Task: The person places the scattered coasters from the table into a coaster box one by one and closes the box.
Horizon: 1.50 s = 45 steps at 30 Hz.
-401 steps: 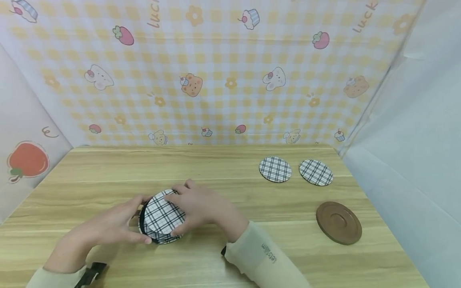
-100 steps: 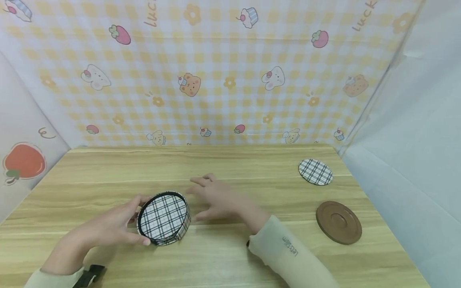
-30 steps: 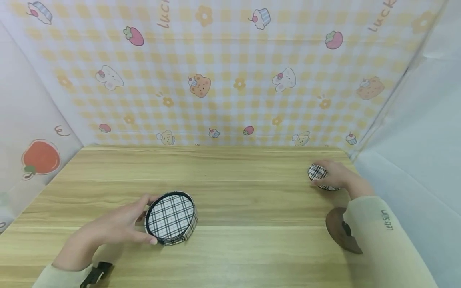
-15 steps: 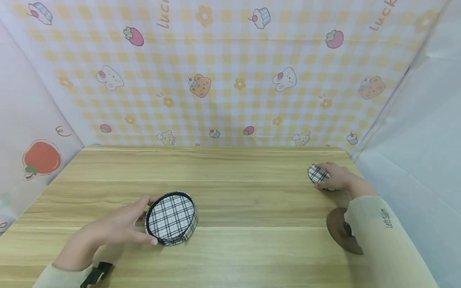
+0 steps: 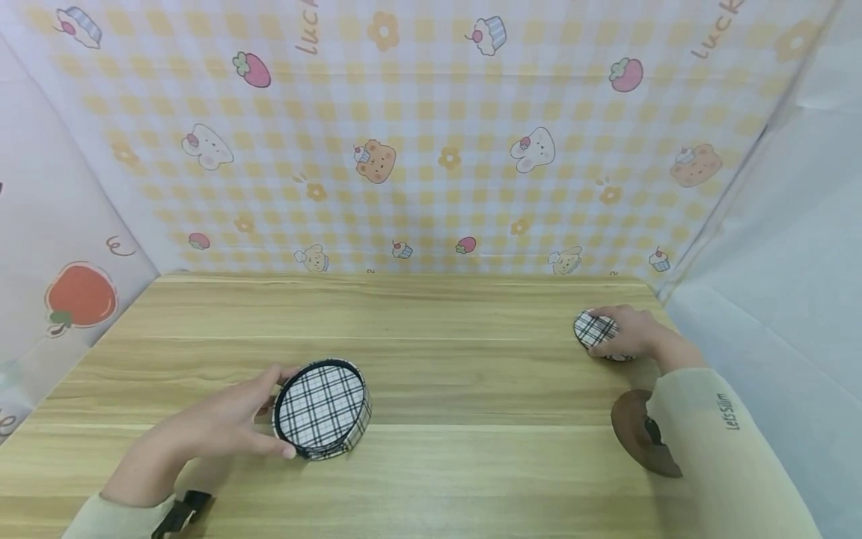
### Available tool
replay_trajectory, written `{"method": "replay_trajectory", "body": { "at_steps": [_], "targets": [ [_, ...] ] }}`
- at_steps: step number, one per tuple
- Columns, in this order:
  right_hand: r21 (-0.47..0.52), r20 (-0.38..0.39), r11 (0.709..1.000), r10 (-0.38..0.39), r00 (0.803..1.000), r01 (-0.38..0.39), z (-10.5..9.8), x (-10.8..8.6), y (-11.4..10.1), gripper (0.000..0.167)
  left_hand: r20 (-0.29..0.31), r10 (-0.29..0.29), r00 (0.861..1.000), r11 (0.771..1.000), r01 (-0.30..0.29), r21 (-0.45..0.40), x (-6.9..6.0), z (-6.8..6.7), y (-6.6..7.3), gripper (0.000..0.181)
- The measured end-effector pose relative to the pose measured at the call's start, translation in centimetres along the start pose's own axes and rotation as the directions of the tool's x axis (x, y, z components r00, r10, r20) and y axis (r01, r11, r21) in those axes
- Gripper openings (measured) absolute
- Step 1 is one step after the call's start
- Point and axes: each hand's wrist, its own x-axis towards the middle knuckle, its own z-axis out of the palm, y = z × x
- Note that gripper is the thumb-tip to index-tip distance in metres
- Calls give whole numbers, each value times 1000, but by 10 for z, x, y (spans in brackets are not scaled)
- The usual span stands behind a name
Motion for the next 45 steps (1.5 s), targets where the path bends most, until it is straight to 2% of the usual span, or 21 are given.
{"method": "replay_trajectory", "body": {
  "at_steps": [16, 30, 45],
  "targets": [
    [-10, -25, 999, -49, 998, 48, -1, 1, -16, 81, 11, 2, 1000, 1000, -2, -24, 0, 2, -2, 99],
    [3, -28, 998, -70, 997, 70, 7, 6, -38, 80, 11, -1, 1000, 1000, 1, -31, -1, 2, -2, 100],
    [-34, -48, 981, -193, 980, 192, 10, 16, -71, 80, 11, 12, 1000, 999, -11, -34, 0, 2, -1, 98]
  ]
}}
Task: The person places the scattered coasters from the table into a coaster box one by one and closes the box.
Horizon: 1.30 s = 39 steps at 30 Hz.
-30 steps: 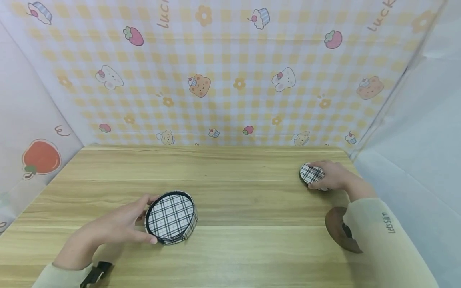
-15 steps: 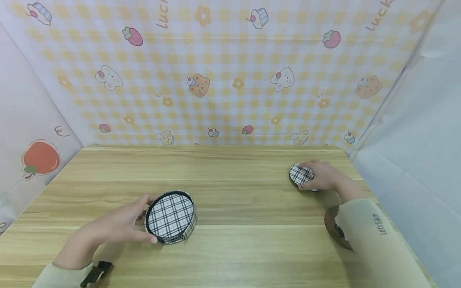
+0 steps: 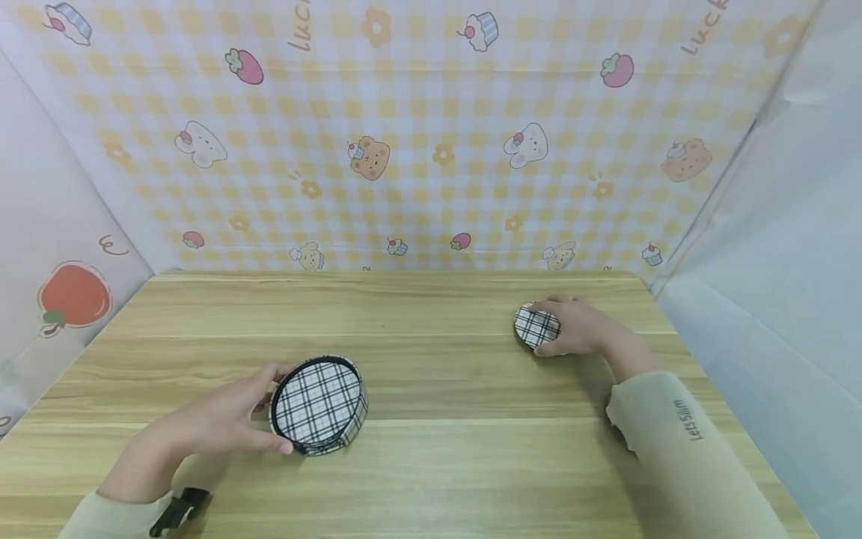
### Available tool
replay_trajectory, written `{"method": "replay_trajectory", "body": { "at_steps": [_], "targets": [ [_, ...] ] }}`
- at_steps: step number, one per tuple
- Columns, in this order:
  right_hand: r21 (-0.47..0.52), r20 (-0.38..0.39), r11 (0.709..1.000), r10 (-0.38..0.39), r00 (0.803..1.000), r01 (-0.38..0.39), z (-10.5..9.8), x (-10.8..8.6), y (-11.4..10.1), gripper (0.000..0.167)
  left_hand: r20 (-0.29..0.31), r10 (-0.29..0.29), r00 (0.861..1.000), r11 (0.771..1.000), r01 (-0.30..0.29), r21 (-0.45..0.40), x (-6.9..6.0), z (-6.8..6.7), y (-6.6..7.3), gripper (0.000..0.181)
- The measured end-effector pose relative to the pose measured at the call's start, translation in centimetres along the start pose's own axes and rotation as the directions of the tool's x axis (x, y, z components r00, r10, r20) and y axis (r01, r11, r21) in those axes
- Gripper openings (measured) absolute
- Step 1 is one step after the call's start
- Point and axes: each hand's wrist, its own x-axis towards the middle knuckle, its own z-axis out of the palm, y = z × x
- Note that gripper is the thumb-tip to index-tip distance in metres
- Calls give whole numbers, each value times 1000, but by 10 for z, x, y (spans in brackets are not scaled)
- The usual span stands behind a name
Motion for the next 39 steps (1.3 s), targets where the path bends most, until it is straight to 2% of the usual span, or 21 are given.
{"method": "replay_trajectory", "body": {
  "at_steps": [3, 15, 28, 39],
  "targets": [
    [-3, 8, 1000, 0, 1000, 0, 0, 3, -6, 80, -5, 14, 1000, 1000, -14, 10, 0, -1, 0, 99],
    [-7, 23, 999, -42, 999, 43, 0, 13, -42, 79, -6, 4, 1000, 1000, -4, 7, 0, 0, -1, 101],
    [-13, 17, 990, -137, 990, 137, 3, 20, -77, 78, -5, 7, 1000, 1000, -7, -6, 0, 1, -2, 101],
    [-5, 24, 982, -187, 982, 187, 6, 23, -105, 78, -5, -10, 1000, 1000, 10, -1, 1, 0, -3, 100]
  ]
}}
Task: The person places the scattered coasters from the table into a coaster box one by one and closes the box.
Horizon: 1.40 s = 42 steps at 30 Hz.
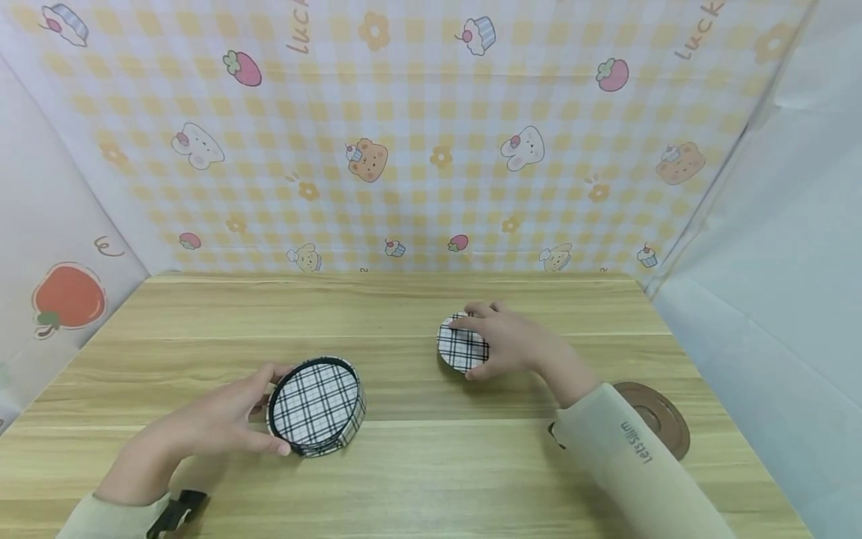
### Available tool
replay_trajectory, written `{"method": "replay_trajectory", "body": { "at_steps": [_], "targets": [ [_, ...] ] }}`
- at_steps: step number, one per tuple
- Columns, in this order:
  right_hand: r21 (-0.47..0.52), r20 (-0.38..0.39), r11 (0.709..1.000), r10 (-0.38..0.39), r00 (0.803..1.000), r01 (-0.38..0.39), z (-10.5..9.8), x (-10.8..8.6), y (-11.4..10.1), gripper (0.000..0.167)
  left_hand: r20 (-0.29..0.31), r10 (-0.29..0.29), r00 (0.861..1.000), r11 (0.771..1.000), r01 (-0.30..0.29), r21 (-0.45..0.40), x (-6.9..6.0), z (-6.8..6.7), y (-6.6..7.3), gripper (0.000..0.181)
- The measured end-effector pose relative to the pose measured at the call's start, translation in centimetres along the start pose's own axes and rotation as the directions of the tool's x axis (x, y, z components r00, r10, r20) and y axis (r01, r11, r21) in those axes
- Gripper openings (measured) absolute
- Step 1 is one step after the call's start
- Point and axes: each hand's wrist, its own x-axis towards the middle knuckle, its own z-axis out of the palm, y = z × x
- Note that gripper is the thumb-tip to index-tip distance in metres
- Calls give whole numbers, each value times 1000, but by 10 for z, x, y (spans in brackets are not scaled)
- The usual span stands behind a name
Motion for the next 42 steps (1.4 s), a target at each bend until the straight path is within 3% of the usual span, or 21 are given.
{"method": "replay_trajectory", "body": {
  "at_steps": [29, 42],
  "targets": [
    [39, 19, 984, -177, 984, 176, 16, 28, -69, 77, 0, 5, 1000, 1000, -5, 1, 0, -1, 0, 100],
    [48, 50, 964, -263, 963, 261, 22, 49, -103, 78, 1, 5, 1000, 1000, -5, 24, 0, -2, 2, 99]
  ]
}}
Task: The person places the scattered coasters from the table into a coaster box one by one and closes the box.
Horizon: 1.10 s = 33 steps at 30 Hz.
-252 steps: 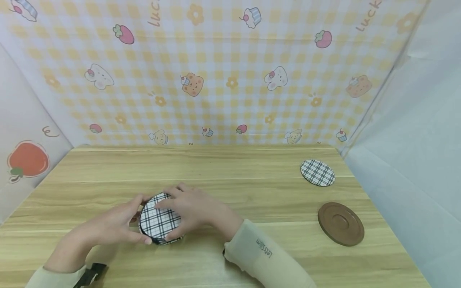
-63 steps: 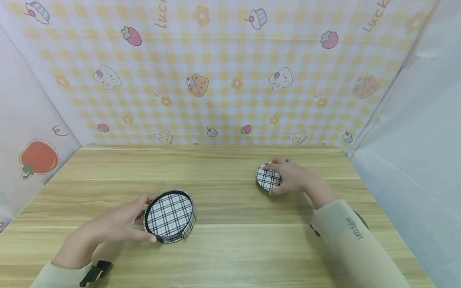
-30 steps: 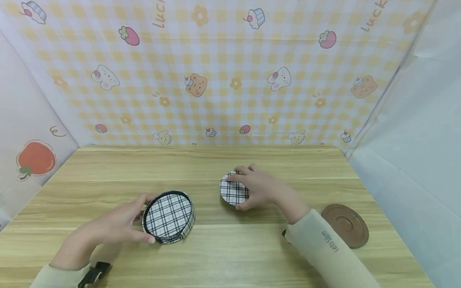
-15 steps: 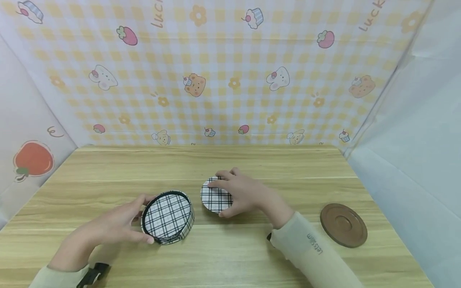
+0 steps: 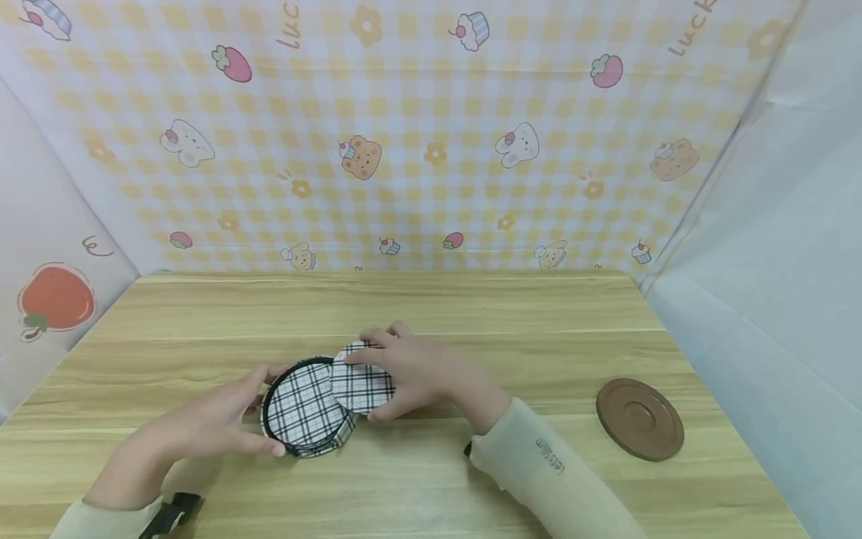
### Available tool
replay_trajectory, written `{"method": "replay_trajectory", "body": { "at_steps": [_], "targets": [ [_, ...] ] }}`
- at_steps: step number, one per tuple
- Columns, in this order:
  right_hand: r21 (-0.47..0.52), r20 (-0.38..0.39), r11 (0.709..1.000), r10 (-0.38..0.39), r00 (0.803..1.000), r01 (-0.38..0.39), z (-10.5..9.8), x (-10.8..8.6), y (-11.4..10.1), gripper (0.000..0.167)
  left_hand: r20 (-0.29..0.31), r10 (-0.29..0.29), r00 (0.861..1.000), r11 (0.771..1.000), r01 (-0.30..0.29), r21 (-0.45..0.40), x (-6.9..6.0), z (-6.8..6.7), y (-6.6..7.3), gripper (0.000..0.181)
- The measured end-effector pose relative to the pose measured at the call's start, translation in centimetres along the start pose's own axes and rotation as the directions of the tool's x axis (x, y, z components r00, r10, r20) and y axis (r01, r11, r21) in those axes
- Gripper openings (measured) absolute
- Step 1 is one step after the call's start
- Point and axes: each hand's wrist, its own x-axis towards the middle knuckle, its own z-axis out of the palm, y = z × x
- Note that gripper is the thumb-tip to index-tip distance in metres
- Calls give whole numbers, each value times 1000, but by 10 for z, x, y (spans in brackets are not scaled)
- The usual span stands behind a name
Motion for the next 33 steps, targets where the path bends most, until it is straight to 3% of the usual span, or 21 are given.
{"method": "replay_trajectory", "body": {
  "at_steps": [6, 19, 33],
  "targets": [
    [-37, 13, 998, -43, 999, 43, 2, 15, -16, 80, -2, 22, 1000, 1000, -22, 5, 0, 0, 0, 98],
    [-85, -1, 987, -134, 991, 133, 14, 46, -40, 77, 3, 13, 1000, 999, -13, 42, 1, -1, 0, 101],
    [-108, 41, 983, -145, 988, 149, 18, 57, -50, 77, 28, 3, 1000, 999, -4, 47, 2, -3, -1, 97]
  ]
}}
